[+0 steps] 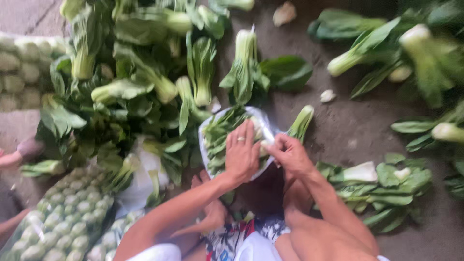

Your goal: The person sits on the floor among piles of bok choy, first fitting a plastic liner into a tray, then picking up individual bok choy heads, arranging them leaf-aligned in the lined tray, and gathering handfuls of heads to fill the tray.

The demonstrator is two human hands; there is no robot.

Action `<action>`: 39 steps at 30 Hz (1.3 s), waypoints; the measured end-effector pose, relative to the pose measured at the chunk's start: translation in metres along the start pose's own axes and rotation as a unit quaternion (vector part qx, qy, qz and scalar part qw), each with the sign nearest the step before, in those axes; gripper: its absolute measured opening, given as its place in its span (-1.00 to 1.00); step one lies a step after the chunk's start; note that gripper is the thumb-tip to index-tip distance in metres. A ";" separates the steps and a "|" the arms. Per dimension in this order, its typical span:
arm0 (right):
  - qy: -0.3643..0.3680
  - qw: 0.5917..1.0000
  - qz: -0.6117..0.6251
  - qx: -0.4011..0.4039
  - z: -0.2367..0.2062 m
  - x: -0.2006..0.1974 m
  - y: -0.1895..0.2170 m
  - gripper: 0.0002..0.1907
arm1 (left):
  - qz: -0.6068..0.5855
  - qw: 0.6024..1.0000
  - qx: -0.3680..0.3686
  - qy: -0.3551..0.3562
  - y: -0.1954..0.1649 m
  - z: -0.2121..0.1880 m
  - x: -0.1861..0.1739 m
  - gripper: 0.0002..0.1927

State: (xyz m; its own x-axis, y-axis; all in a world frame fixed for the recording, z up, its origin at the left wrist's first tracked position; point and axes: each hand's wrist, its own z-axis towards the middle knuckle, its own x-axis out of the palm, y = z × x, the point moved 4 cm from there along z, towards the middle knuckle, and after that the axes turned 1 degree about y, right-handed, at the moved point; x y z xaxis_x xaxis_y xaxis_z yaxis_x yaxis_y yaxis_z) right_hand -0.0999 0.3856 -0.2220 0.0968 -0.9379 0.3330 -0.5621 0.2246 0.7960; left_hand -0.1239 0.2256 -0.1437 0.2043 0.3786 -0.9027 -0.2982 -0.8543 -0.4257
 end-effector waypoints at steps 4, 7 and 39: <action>0.018 0.989 -0.107 -0.101 0.002 -0.002 0.037 -0.74 | -0.004 1.000 0.022 -0.021 -0.003 0.006 -0.007 -0.30; 0.026 0.995 0.039 0.087 -0.003 -0.008 0.046 -0.79 | 0.012 0.999 0.045 -0.012 -0.011 0.007 -0.013 -0.24; -0.012 0.980 -0.191 0.057 0.076 0.001 0.067 -0.66 | 0.006 0.998 0.056 -0.019 0.013 0.001 0.002 -0.21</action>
State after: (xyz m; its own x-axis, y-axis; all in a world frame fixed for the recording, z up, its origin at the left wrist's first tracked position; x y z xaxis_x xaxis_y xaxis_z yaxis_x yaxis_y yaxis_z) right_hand -0.1997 0.3794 -0.2068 0.2983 -0.9544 0.0091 -0.5765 -0.1726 0.7987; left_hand -0.1280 0.2158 -0.1512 0.1659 0.3839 -0.9083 -0.4029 -0.8143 -0.4178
